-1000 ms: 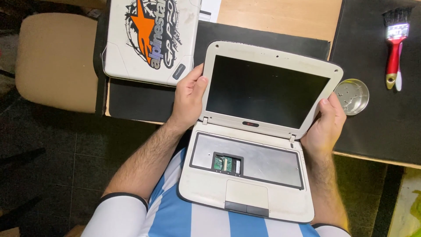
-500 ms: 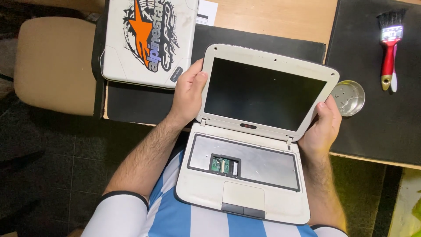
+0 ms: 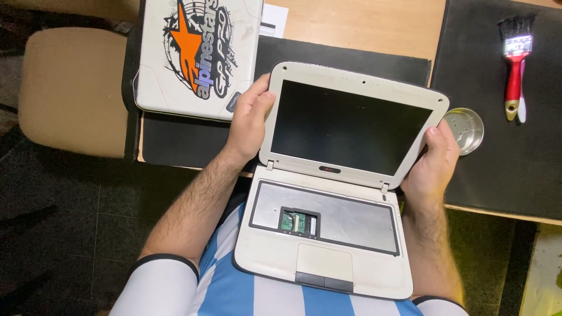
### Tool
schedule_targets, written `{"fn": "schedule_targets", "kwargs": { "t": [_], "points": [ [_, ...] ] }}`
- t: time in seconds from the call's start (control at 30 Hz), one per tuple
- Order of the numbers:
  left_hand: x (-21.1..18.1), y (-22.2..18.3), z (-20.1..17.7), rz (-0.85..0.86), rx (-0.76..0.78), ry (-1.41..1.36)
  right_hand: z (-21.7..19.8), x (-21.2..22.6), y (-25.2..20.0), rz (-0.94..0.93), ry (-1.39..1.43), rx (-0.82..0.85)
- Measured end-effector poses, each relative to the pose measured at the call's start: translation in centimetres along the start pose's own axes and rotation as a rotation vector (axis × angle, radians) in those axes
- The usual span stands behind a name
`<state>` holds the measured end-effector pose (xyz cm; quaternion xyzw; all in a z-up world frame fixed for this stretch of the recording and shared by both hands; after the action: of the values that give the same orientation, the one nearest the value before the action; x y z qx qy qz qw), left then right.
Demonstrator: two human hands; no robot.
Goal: Assembling a small laptop by installing the screen, connecting internal cables, and securing the bezel and casing with screws.
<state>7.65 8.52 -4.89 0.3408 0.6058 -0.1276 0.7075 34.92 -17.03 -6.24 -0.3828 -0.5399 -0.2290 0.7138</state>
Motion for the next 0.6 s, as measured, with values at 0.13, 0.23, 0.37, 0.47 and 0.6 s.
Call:
{"fn": "schedule_targets", "kwargs": {
  "t": [0.13, 0.23, 0.37, 0.47, 0.6],
  "points": [
    [-1.0, 1.1, 0.2, 0.02, 0.001, -0.028, -0.4, -0.3, 0.2, 0.026, -0.003, -0.016],
    [-1.8, 1.2, 0.3, 0.085, 0.029, 0.127, -0.2, 0.2, 0.4, -0.015, 0.006, 0.036],
    [-2.0, 1.3, 0.3, 0.09, 0.027, 0.107, -0.1, 1.0, 1.2, -0.042, 0.045, 0.064],
    [-1.9, 2.1, 0.4, 0.055, 0.027, 0.044, 0.8, 2.6, 1.5, -0.067, -0.009, 0.059],
    [-4.1, 3.0, 0.8, -0.035, 0.086, 0.089, -0.8, 1.4, 3.0, -0.049, -0.021, -0.034]
  ]
}}
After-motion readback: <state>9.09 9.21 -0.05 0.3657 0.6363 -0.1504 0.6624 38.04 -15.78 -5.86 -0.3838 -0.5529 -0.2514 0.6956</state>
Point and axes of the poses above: each hand's wrist, its own y-axis towards the middle knuckle, its own z-axis out of the palm, x = y × z, the point moved 6 cm from there along y, towards the middle knuckle, and after that the axes turned 13 degrees about z, right-handed, at the moved point
